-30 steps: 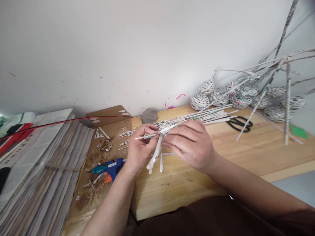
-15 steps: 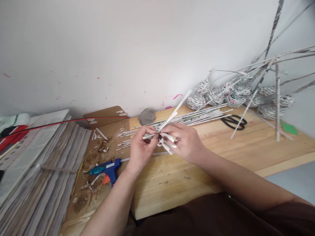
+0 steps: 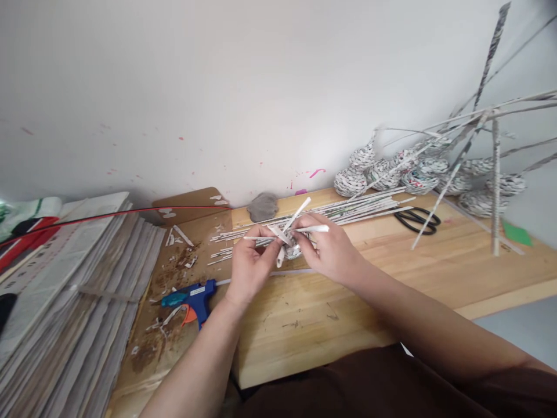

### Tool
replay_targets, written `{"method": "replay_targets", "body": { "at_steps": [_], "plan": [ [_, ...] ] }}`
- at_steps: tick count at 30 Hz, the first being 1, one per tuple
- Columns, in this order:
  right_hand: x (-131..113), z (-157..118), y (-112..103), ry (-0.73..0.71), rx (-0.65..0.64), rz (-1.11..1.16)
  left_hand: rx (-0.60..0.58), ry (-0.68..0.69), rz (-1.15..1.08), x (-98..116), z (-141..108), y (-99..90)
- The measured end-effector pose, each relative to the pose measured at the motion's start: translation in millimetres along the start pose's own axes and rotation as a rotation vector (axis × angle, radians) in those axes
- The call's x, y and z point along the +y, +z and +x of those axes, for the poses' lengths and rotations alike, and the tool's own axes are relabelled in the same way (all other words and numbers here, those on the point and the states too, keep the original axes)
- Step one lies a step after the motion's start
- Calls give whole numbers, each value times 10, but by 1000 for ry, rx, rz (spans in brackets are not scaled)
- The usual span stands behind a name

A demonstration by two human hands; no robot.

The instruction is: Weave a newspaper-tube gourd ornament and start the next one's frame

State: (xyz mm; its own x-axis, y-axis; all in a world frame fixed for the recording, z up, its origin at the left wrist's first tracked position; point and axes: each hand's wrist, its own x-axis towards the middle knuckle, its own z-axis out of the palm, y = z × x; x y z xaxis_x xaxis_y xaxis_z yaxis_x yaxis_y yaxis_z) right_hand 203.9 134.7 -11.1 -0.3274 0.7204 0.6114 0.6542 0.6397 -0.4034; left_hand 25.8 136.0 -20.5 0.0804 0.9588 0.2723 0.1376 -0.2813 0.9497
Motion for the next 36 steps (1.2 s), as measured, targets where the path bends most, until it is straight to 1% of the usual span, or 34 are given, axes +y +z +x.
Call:
{"method": "replay_targets", "body": {
  "at_steps": [4,7,10,13,16,19,22,25,29,33,36],
  "plan": [
    [22,3,32,-4,-21,113,2,-15,-50,-15,7,-6],
    [12,-1,27,27,-30,165,-16,-11,-41,-22,9,-15],
    [-1,-10,14,64,-33,155,-27,16,0,-29,5,-21],
    [-14,-15,4,73,-30,122,-15,31,20,-41,1,-22],
    [-28,-14,0,32,5,80,16,30,21,-46,7,-24],
    [-35,-9,12,-52,27,31,52,19,54,-33,27,-35],
    [-25,-7,42,-127,21,11,52,-17,57,-18,46,-52],
    [-12,-4,72,-153,38,41,37,-68,25,-10,49,-66],
    [-16,4,72,-104,67,132,1,-82,28,25,29,-66],
    [-25,1,51,-38,89,168,-41,-90,50,112,-1,-44],
    [-32,-10,54,1,101,189,-68,-82,133,165,-19,-41]
  ]
}}
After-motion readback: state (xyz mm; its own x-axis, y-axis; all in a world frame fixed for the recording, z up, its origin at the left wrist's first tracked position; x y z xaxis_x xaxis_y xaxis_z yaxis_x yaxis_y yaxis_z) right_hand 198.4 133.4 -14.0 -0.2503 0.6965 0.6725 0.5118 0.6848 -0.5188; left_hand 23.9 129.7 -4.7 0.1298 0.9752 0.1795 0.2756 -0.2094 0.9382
